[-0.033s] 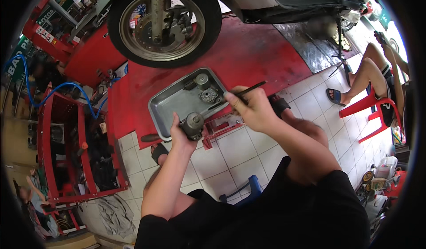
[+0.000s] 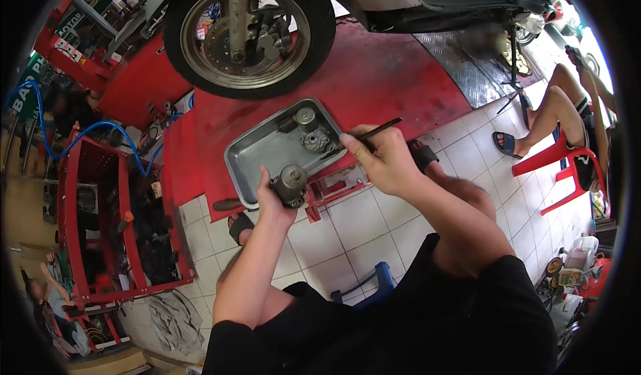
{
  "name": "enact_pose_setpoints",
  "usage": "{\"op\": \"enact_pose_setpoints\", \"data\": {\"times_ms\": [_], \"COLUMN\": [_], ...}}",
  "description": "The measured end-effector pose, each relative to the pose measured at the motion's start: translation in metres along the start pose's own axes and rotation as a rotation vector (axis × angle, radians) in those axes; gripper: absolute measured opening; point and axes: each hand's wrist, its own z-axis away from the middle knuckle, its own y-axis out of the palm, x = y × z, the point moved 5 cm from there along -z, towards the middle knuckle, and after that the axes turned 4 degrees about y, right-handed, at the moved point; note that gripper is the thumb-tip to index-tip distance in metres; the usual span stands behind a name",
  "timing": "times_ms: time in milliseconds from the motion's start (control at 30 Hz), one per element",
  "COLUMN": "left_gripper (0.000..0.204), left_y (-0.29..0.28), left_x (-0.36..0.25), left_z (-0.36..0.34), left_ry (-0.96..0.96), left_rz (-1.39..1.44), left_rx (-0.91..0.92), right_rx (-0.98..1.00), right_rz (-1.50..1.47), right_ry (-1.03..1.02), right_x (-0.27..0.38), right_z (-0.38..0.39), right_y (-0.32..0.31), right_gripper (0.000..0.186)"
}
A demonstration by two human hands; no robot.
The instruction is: The person uses a screwdriver to disassemble a cylindrical mechanical component, likely a starter motor, held in their left hand. They remove internal parts and place them into a metal tray on a red workbench. The person continues to manipulate the component and its parts with the tool throughout the clip.
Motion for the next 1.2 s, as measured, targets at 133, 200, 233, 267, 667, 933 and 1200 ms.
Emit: {"op": "enact_pose_setpoints", "data": {"times_ms": [133,200,233,267,667,933,1200], "left_gripper": [0.071,0.069,0.068,0.063,0.042,0.035,0.034], "left_y": [-0.006,0.0,0.002,0.002,-0.037,-0.051,-0.045], "left_x": [0.001,-0.001,-0.002,-0.005,-0.065,-0.068,-0.065], "left_z": [-0.004,-0.006,-0.006,-0.008,-0.035,-0.043,-0.044], "left_ry": [0.04,0.064,0.077,0.09,0.549,0.648,0.532], "left_rz": [-0.019,-0.047,-0.062,-0.055,-0.167,-0.277,-0.115], "left_rx": [-0.072,-0.097,-0.109,-0.096,-0.445,-0.553,-0.478], "right_rx": [-0.025,0.104,0.168,0.235,0.216,0.239,0.266], "right_rz": [0.211,0.29,0.329,0.399,0.361,0.372,0.392], "right_ry": [-0.301,-0.226,-0.189,-0.125,-0.157,-0.153,-0.159], "right_x": [0.0,-0.006,-0.007,-0.006,-0.002,0.001,-0.002], "right_z": [0.01,0.013,0.015,0.015,0.01,0.015,0.017], "right_y": [0.008,0.012,0.013,0.013,0.006,0.002,0.002], "right_gripper": [0.027,0.029,0.031,0.032,0.03,0.028,0.029]}}
